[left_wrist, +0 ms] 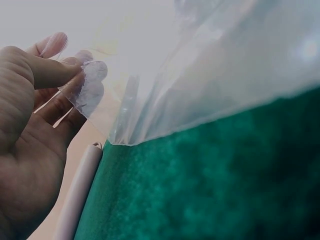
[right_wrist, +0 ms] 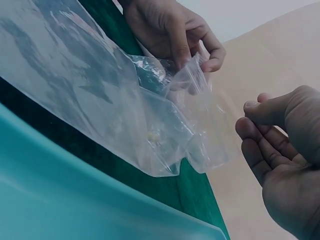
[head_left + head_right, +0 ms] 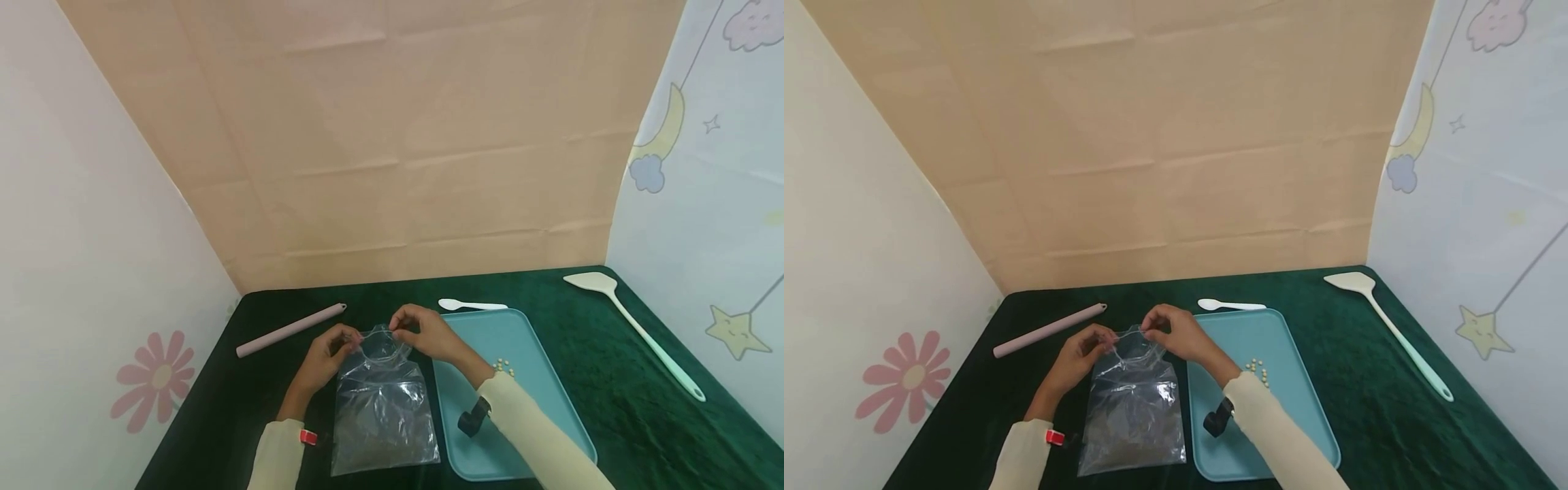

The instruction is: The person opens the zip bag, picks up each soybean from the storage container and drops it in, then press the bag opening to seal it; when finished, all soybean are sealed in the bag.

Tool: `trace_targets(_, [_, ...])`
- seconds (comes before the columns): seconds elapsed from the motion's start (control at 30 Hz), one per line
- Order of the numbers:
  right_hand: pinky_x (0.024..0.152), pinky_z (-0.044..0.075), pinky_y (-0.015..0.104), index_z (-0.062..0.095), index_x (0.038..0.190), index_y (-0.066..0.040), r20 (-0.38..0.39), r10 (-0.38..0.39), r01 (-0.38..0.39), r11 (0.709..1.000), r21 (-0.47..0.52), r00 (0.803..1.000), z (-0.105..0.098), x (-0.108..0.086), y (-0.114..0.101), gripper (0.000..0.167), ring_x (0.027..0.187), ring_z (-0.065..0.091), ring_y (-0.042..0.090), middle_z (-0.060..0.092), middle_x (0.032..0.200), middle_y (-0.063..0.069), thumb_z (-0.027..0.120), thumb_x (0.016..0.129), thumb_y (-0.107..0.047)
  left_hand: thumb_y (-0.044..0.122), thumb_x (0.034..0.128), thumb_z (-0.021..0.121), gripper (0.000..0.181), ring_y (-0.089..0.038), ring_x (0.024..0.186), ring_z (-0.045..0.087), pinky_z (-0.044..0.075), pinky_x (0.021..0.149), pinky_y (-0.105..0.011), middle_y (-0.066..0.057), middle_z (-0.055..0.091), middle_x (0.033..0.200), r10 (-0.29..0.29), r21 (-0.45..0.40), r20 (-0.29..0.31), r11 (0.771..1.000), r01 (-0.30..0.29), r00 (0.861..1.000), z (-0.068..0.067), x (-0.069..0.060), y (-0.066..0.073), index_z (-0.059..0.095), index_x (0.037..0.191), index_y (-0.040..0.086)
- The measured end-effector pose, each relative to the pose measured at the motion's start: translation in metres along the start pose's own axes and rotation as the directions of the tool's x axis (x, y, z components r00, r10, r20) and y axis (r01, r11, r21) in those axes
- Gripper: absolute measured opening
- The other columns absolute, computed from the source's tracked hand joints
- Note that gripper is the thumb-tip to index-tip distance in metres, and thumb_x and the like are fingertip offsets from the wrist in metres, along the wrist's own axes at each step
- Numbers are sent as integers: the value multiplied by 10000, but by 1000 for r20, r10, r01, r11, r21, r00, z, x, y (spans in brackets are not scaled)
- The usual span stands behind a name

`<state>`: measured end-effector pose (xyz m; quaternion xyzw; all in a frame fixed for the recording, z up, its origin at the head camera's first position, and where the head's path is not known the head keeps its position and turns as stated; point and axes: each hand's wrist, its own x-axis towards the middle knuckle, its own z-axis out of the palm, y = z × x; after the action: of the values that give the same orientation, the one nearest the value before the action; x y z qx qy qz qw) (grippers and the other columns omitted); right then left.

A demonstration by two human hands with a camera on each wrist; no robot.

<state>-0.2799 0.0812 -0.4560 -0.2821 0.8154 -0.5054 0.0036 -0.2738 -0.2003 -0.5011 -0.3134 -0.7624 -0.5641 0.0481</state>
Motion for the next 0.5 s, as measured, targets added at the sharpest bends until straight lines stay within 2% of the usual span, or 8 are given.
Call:
trace_targets(0.13, [860,512,406,673,1037,-191,-42,25,-26,999,-28,999,-9,-5,1,105,950,639,137,652,1017,-87,717,943,-170,-18,987,587,188,-294,994,645,514,887,-342,-256,634,1136,13,-5,13,1000,-13,1000,0,1,-1,629,1151,64])
trace_targets(0.23, [866,503,411,673,1028,-210,-79,47,-51,998,-46,996,-21,-10,3,101,950,635,125,653,1012,-91,722,941,-192,-18,987,586,189,-297,999,641,516,887,-339,-260,631,1141,14,-9,19,1000,-14,1000,0,1,-1,626,1153,63])
trace_targets(0.5, [893,502,437,668,1065,-163,-151,78,-89,994,-68,985,-65,-31,14,126,996,631,152,656,1048,-54,711,947,-170,10,995,590,183,-274,1010,650,515,899,-334,-206,646,1155,0,-2,23,1000,0,1000,2,3,-3,631,1154,89])
